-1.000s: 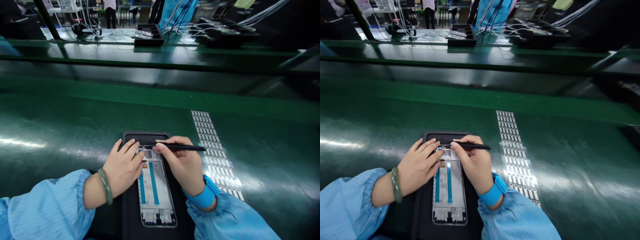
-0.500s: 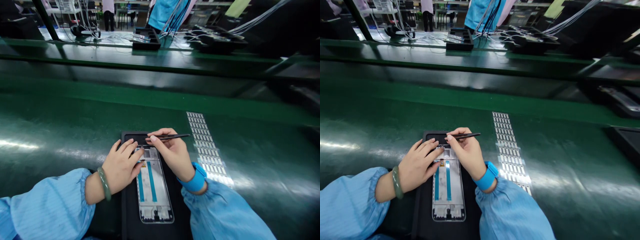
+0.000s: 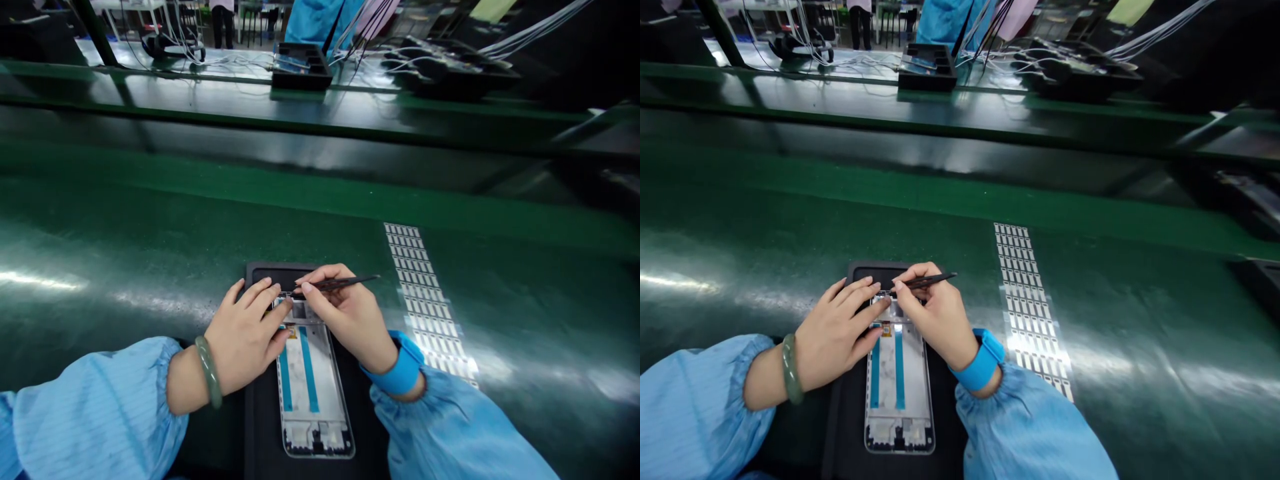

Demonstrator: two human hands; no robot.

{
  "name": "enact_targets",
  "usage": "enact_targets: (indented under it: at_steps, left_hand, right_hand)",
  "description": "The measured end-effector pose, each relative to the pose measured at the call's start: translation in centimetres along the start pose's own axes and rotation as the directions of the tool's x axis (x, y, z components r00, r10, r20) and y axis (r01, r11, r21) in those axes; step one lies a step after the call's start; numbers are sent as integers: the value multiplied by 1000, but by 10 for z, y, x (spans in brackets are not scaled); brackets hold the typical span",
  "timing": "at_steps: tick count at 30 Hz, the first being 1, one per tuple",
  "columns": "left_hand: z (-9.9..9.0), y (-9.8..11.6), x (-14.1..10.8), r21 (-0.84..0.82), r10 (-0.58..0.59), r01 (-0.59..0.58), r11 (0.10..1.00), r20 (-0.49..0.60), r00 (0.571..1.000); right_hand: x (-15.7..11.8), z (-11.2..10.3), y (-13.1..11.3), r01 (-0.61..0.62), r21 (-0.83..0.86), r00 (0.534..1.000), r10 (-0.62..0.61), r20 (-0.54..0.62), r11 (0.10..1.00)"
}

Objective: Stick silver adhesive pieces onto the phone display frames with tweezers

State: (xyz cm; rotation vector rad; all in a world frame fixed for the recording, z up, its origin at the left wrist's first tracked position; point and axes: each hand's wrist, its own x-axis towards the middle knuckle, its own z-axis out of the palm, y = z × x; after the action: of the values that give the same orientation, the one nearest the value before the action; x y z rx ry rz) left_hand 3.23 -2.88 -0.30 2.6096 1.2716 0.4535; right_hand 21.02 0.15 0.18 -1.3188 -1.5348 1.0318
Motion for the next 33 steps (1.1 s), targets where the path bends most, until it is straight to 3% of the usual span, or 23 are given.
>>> enact_targets:
  at_steps: [33]
  left_hand:
    - [0,0,0,21,-10,9,1000,14,1000]
  right_hand:
    - [0,2,2,45,-83,999,-47,-24,996]
